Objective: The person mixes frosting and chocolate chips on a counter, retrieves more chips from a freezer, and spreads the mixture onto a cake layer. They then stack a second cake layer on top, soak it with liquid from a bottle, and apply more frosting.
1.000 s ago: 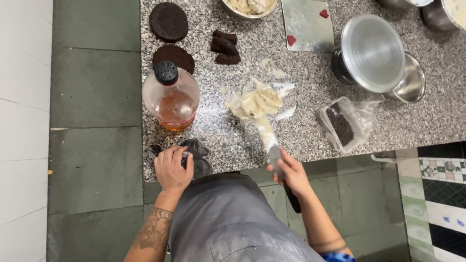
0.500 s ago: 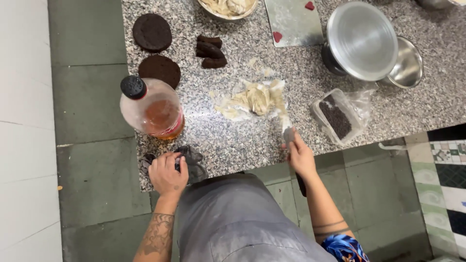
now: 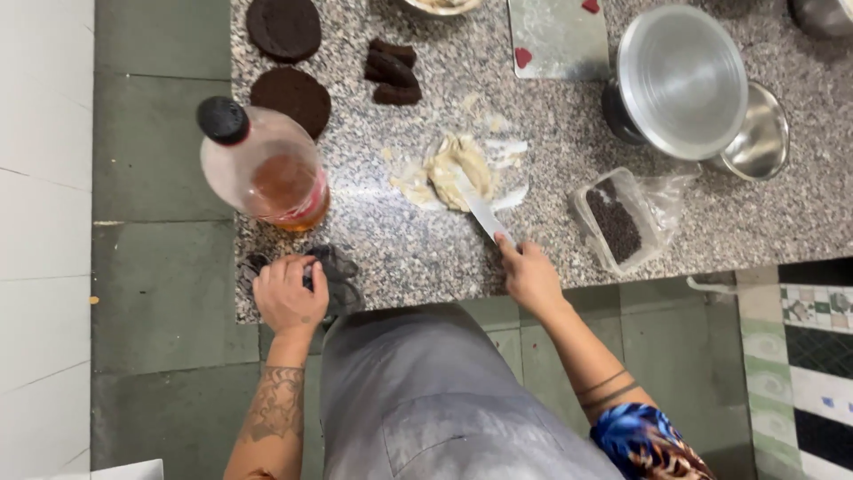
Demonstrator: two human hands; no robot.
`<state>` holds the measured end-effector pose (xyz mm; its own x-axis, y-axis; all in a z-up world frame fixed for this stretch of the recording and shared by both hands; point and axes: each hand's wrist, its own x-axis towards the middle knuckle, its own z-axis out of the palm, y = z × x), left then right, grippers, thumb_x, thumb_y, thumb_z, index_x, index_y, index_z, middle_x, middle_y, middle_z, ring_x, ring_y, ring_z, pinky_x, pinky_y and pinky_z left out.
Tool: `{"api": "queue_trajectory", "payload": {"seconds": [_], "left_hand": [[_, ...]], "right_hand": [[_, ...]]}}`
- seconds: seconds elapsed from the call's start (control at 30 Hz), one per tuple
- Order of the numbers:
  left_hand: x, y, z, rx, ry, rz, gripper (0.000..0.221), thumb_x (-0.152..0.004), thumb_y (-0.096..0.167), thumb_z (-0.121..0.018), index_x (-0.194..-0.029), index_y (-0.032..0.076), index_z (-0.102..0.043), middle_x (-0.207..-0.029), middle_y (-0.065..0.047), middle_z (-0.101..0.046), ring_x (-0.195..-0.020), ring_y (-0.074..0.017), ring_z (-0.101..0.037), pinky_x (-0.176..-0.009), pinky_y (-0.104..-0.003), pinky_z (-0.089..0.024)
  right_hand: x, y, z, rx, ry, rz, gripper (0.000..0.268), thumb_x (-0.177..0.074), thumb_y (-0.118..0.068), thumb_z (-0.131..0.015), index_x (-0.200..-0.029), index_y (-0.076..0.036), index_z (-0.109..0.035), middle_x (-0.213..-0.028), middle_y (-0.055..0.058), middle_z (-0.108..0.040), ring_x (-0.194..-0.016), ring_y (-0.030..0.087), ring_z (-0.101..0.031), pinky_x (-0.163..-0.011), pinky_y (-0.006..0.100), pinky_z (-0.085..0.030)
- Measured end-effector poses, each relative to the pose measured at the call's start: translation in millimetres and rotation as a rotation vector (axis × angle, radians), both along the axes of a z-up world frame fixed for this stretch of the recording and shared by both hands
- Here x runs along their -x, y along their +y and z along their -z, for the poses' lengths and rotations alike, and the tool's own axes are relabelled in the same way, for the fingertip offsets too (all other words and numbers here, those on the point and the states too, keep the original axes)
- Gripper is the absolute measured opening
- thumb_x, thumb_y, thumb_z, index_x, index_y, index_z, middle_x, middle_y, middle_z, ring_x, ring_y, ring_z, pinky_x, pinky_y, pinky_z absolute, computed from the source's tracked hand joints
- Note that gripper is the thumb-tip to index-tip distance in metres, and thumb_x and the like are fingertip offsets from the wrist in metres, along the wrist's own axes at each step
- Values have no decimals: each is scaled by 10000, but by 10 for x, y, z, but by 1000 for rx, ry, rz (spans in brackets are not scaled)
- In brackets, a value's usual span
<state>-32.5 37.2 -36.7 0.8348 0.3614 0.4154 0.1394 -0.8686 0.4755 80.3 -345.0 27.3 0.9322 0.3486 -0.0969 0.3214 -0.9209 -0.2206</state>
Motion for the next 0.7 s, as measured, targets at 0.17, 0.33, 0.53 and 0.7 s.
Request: {"api": "queue_trajectory", "payload": {"seconds": [0.17,0.33,0.53,0.7], "left_hand": [[-17,-6,32,-33,-8,-30,99,-898,224,-734,-963,158,-700,-1057,-26,-688,-958,-288,-623,-836,-455,-461],[-29,-19,50,-61,-14,-18,114,-910,230,-733,-992,156,-703,-1074,-37,-680,-973,-297,-620,-840,-455,-461],[-87,-37,42,-41,-15,-55,101,-913,222,-736,-980,156,-700,-1051,-34,-677,-955,-291,-615,-840,-459,-464],[-67,-46,-13,-9,-4,-57,101,-895,217,-738,-957,151,-694,-1034,-35,-681,-944,-288,-619,-811,-457,-454]], "right_hand": [[41,-9,-196,-193,-42,-86,509,-924,-168,-643,-1420,-268,-583,-1083,123,-675,-944,332,-662,-776,449,-548],[-59,-78,175,-101,17,-106,476,-963,-175,-659,-1434,-222,-604,-1035,140,-708,-937,325,-662,-798,430,-546],[249,-752,292,-532,336,496,526,-988,-154,-529,-1513,-162,-490,-869,227,-731,-633,463,-610,-571,487,-516],[377,-305,634,-121,129,335,491,-1008,-200,-591,-1487,-155,-493,-795,279,-686,-721,516,-652,-633,578,-512]]}}
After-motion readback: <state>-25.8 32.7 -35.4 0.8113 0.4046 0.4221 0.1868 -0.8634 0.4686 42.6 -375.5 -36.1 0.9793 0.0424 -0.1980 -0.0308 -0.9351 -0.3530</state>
